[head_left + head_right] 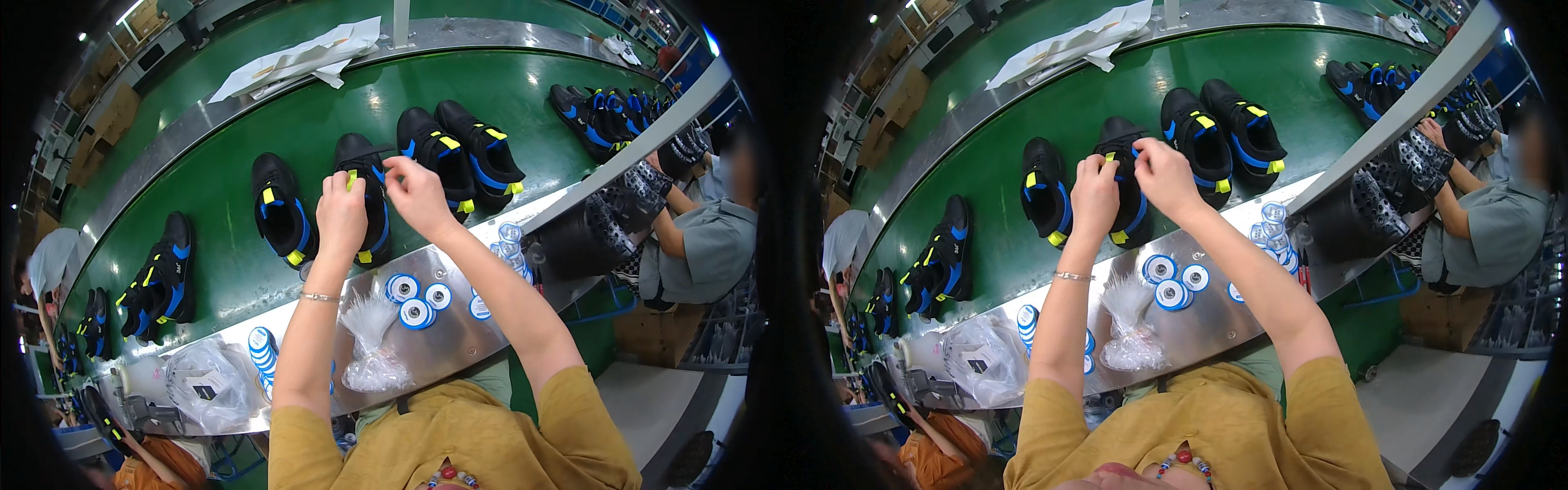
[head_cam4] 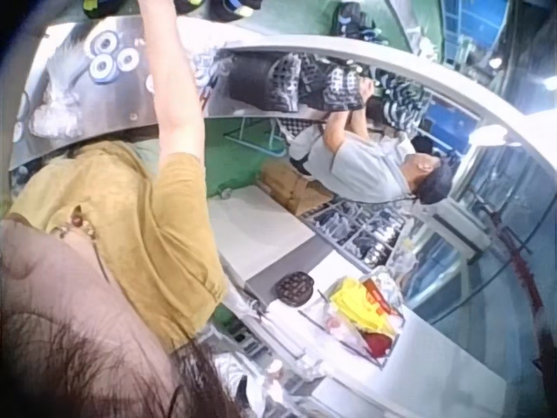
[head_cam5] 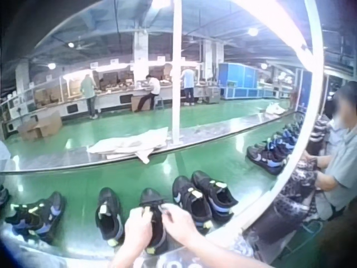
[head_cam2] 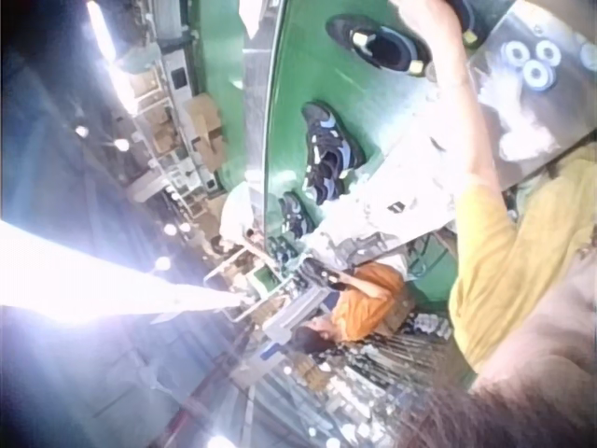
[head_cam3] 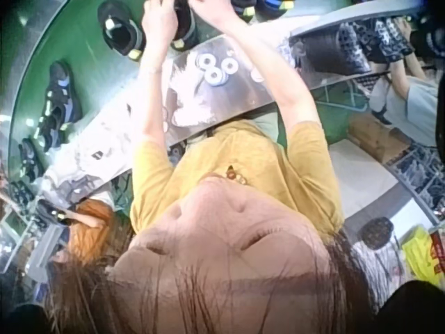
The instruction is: The person applies round blue-and-white stickers to the tongue area of black and blue sneakers on a green conveyor belt. They peel each sticker from a stack, place it on the shoe, and smooth it down. The person also briefly opens a small red packet and handles its contents before returning to labeling.
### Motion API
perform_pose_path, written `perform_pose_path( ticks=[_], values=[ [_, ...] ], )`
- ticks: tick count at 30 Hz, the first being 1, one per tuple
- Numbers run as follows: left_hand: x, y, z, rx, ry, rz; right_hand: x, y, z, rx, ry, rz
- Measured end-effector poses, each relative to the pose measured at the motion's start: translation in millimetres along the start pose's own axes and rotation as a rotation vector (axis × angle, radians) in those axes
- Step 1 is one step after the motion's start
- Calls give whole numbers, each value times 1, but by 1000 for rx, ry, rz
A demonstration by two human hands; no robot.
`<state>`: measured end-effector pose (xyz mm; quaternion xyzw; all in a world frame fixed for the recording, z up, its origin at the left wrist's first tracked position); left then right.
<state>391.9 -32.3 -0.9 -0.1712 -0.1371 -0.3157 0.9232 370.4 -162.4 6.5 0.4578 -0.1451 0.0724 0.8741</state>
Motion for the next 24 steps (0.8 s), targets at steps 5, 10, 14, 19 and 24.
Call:
perform_pose_path(
  ticks=[5, 10, 14, 19, 24],
  values=[
    [-15, 2, 16, -21, -158, 1, 2, -47, 3, 421, 66, -387],
    [-49, 3, 38, -135, -372, -73, 15, -13, -7, 781, 136, -267],
    [-64, 3, 47, -100, -426, -89, 22, 12, -19, 829, 220, -151],
    [-79, 16, 50, -147, -452, -46, 9, 4, -16, 727, 242, -220],
    [-89, 18, 54, -184, -484, -19, -17, -11, -34, 729, 289, -274]
  ],
)
Point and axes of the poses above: each hand's wrist, its own x-axis towards the middle knuckle, its own z-axis out of the back of the hand, y = z × x, the point moved 9 cm from there along x, towards the middle knuckle, and after that the axes turned 12 degrees about y, right-handed, at the moved point
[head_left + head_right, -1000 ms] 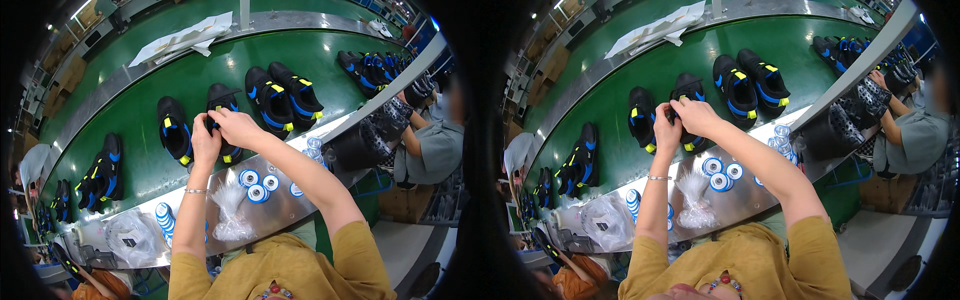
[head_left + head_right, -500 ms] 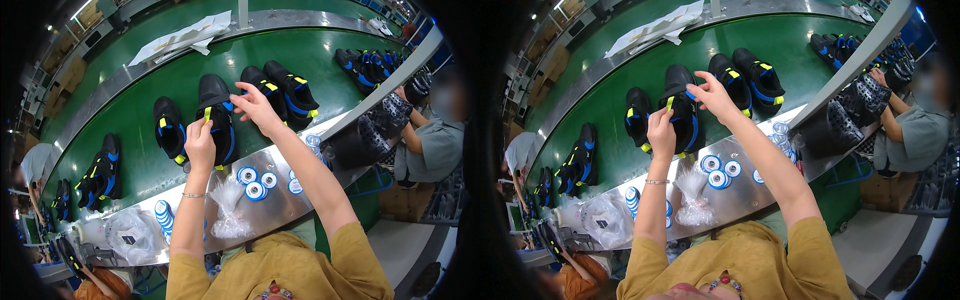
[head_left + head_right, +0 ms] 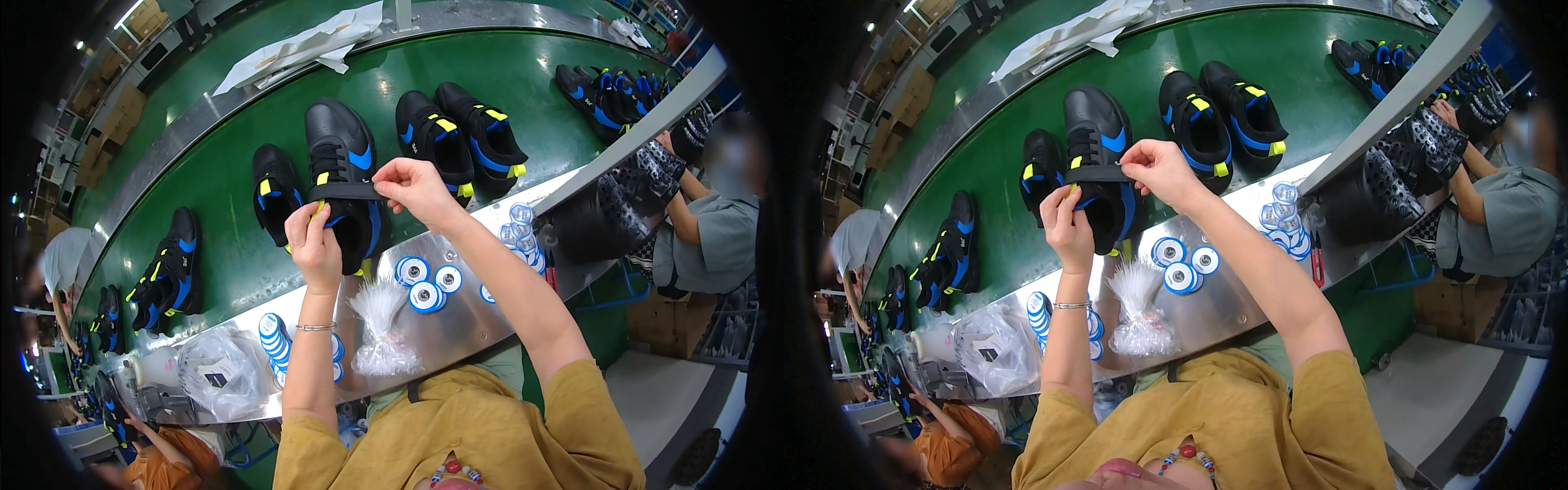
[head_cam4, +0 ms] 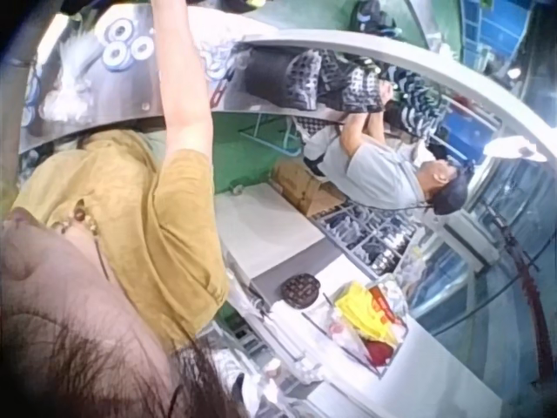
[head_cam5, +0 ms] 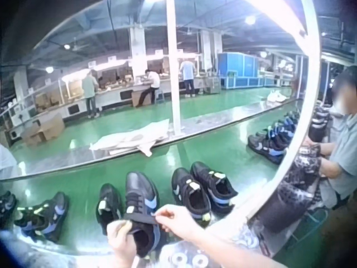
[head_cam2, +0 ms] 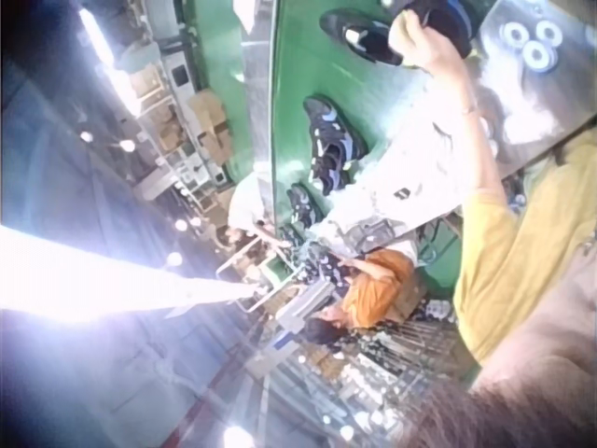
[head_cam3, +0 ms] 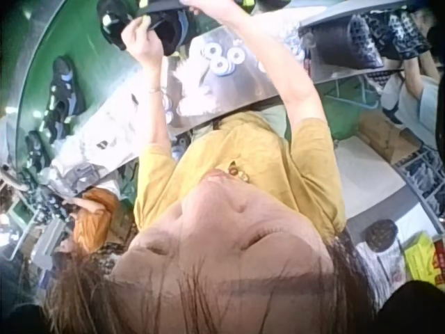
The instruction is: The person applies round blue-and-white stickers to the tongue area of black and blue sneakers on a green conveyor belt. They peel each sticker from a stack, place it on the shoe, and smooth it down. The person also briefly opens a small red packet and handles its contents before returning to labeling.
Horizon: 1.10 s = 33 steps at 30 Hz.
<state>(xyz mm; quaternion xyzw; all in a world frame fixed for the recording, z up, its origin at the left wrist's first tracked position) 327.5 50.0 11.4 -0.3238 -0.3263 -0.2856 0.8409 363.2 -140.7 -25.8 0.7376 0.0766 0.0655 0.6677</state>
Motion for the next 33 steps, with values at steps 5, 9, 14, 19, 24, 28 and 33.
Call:
perform_pose_path(
  ticks=[5, 9, 14, 19, 24, 28, 33],
  values=[
    [-1, 0, 2, -6, -12, 7, 0, -18, -4, -104, -5, -27],
    [-2, 3, 3, -5, -6, 22, 1, -24, -12, -178, -29, -1],
    [-2, 5, 1, -2, -6, 43, 5, -45, -16, -133, -93, 15],
    [10, 2, -12, 1, 55, 30, -9, -48, 3, -313, -182, -21],
    [27, 19, -49, -188, 289, 202, -51, -17, 22, -376, -51, -59],
    [31, 11, -42, -144, 276, 239, -89, -37, 6, -385, 156, -269],
    [-2, -13, 6, -87, 186, 279, -100, -47, -20, -768, 268, -283]
  ],
)
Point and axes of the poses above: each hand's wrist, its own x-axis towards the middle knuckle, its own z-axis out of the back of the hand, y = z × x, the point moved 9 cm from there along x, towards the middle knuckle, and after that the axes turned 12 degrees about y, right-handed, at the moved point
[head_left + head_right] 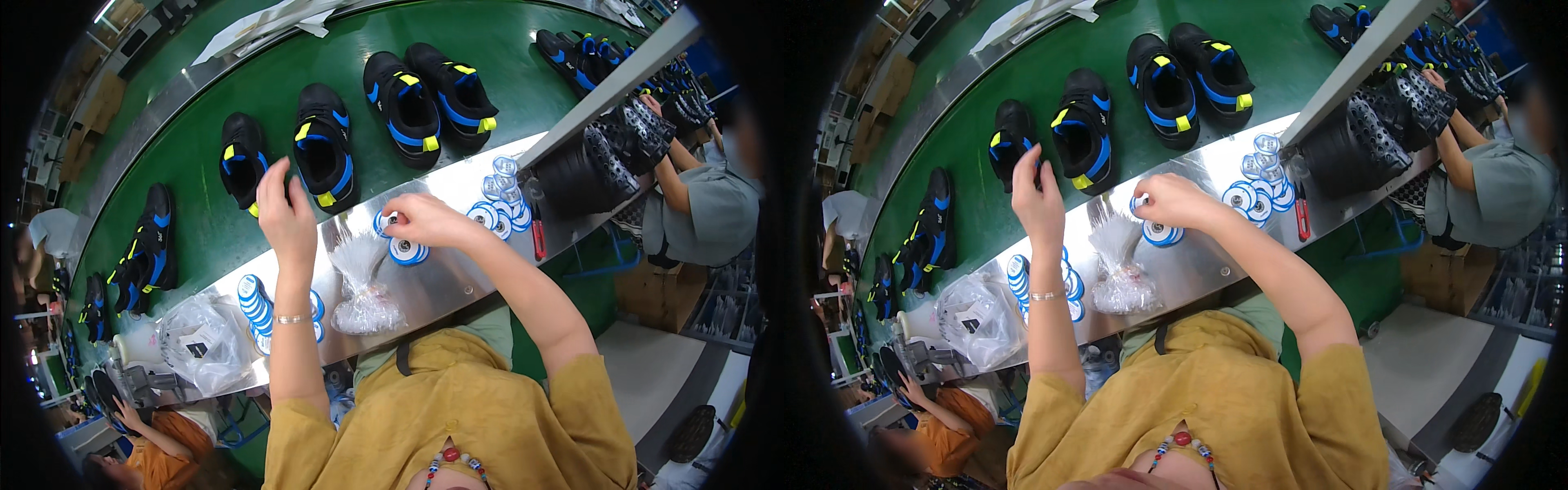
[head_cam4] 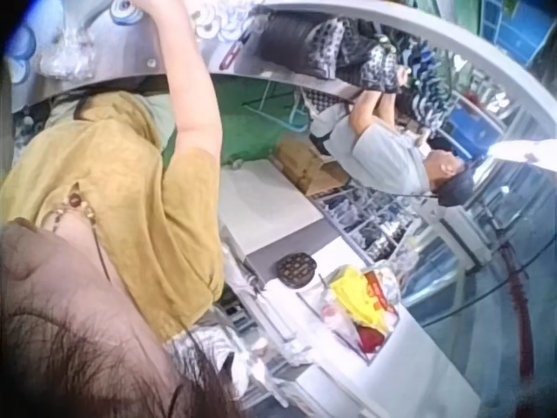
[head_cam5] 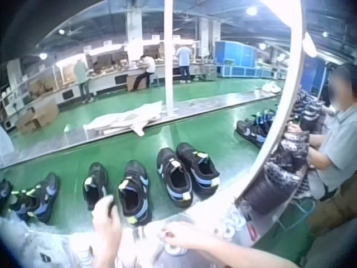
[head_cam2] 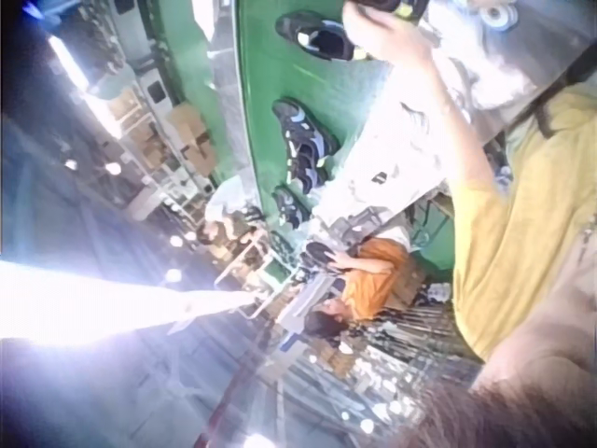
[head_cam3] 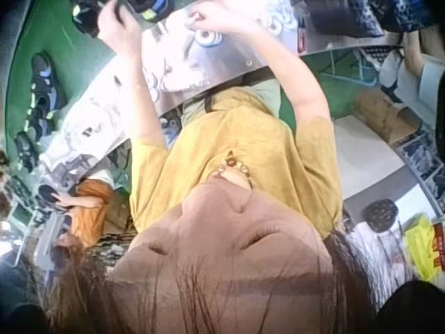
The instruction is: The person applies round blue-and-white stickers to the tongue area of black and blue sneakers on a green conveyor belt. They peel each sticker from a stack, place it on the shoe, and smooth it down. The person also briefly opens a small red packet and handles its contents before returning to labeling.
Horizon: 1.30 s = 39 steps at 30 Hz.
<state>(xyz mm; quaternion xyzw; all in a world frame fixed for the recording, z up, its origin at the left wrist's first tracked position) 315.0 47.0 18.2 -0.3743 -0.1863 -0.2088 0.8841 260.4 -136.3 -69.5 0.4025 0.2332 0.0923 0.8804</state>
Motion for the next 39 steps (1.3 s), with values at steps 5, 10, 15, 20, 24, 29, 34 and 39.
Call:
perform_pose_path(
  ticks=[5, 10, 15, 20, 24, 29, 34, 39],
  values=[
    [-60, -27, -5, -67, 186, -21, 11, 5, -11, 82, 79, -6],
    [-97, -38, -45, -19, 429, -68, 1, 2, -5, 207, -99, 62],
    [-124, -29, -79, 130, 631, -19, -14, 6, 6, 162, -320, 81],
    [-134, -23, -77, 142, 656, 40, -10, -35, 7, 608, -435, -28],
    [-135, -19, -76, 150, 684, 64, -27, -46, 48, 726, -541, 46],
    [-121, -44, -69, 178, 618, -9, -79, -43, 96, 922, -685, 232],
    [-82, -86, -73, 50, 533, -144, -96, -57, 87, 862, -676, 167],
    [-74, -92, -124, 172, 720, -212, -99, -68, 75, 971, -567, 115]
  ],
)
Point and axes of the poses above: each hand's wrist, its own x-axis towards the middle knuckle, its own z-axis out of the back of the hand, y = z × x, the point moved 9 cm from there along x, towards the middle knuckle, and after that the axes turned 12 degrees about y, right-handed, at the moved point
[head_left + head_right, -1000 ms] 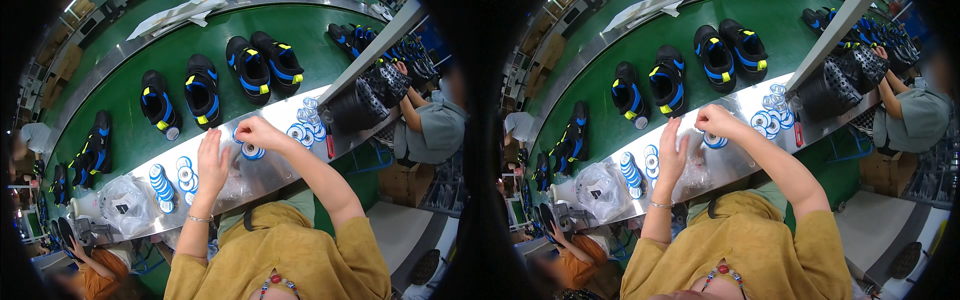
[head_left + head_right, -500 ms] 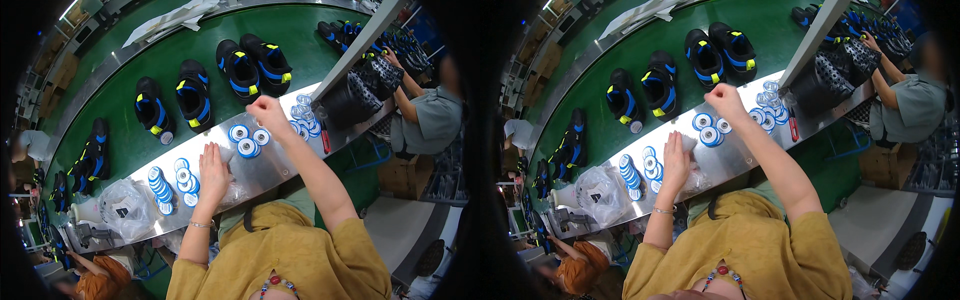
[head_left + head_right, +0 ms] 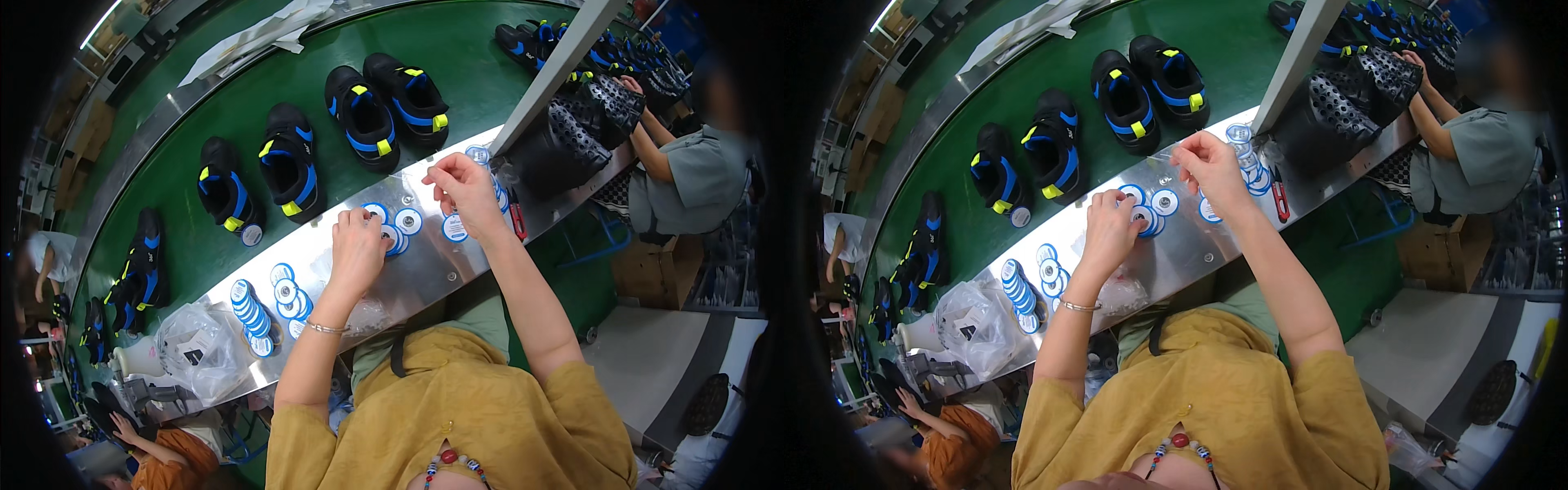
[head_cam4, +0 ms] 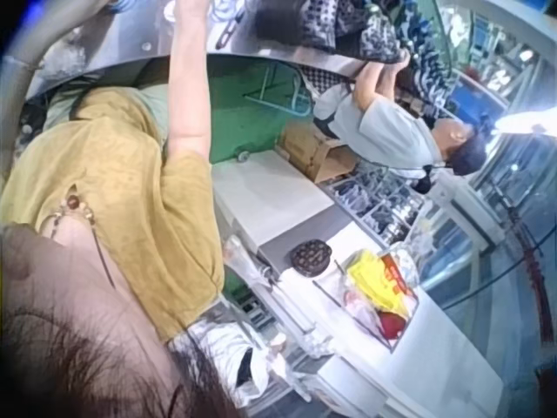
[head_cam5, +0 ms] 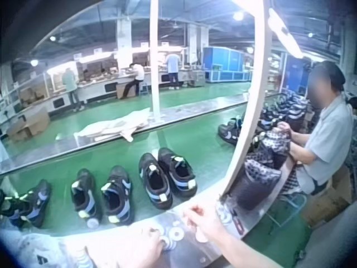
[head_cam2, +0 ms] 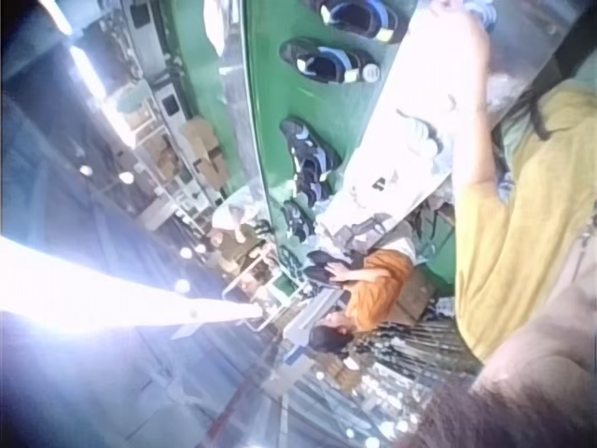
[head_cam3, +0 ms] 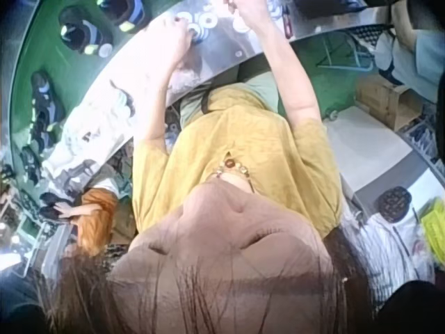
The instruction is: The person applies round blue-and-white stickers to the tongue area of black and blue sneakers on a green conveyor belt. They peel each sticker from a stack, place it on the shoe, and smooth it down. The person also briefly opens a small red packet and handles its contents before returning to labeling.
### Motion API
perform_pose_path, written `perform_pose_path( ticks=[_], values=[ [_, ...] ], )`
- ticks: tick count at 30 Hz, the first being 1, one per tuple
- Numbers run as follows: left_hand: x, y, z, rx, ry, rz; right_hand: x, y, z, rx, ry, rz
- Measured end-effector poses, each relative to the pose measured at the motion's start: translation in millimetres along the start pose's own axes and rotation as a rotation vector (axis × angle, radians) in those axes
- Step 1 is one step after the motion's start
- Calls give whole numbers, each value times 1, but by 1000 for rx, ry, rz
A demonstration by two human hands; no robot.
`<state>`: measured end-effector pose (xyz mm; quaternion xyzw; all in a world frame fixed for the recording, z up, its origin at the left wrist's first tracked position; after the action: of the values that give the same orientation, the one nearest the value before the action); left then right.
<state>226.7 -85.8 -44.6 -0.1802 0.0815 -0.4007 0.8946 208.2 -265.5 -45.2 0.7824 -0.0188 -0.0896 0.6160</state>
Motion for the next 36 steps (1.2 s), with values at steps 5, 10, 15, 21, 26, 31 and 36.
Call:
perform_pose_path(
  ticks=[5, 10, 15, 21, 26, 31, 36],
  values=[
    [13, 10, -7, -133, 72, 78, -9, -5, 4, -113, 74, -139],
    [23, 21, -13, -430, 166, 176, -12, -30, 2, -226, 102, -188],
    [25, 31, -18, -544, 161, 289, -18, -57, -1, -274, 148, -211],
    [25, 29, -13, -552, 100, 286, -24, -46, -17, -448, 189, -236],
    [24, 24, -4, -785, 30, 295, -19, -40, -24, -529, 114, -79],
    [25, 18, 3, -815, -42, 238, -10, -30, -29, -549, 82, -16],
    [27, 11, 5, -840, -57, 203, -8, -20, -34, -699, 63, 28]
  ],
)
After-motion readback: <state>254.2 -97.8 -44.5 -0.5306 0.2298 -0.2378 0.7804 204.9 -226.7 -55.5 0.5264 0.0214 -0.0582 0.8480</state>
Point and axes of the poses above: each hand's wrist, its own x-axis towards the middle knuckle, its own z-axis out of the back of the hand, y = z × x, the point moved 9 cm from there along x, towards the middle knuckle, and after that the axes turned 12 degrees about y, right-handed, at the moved point
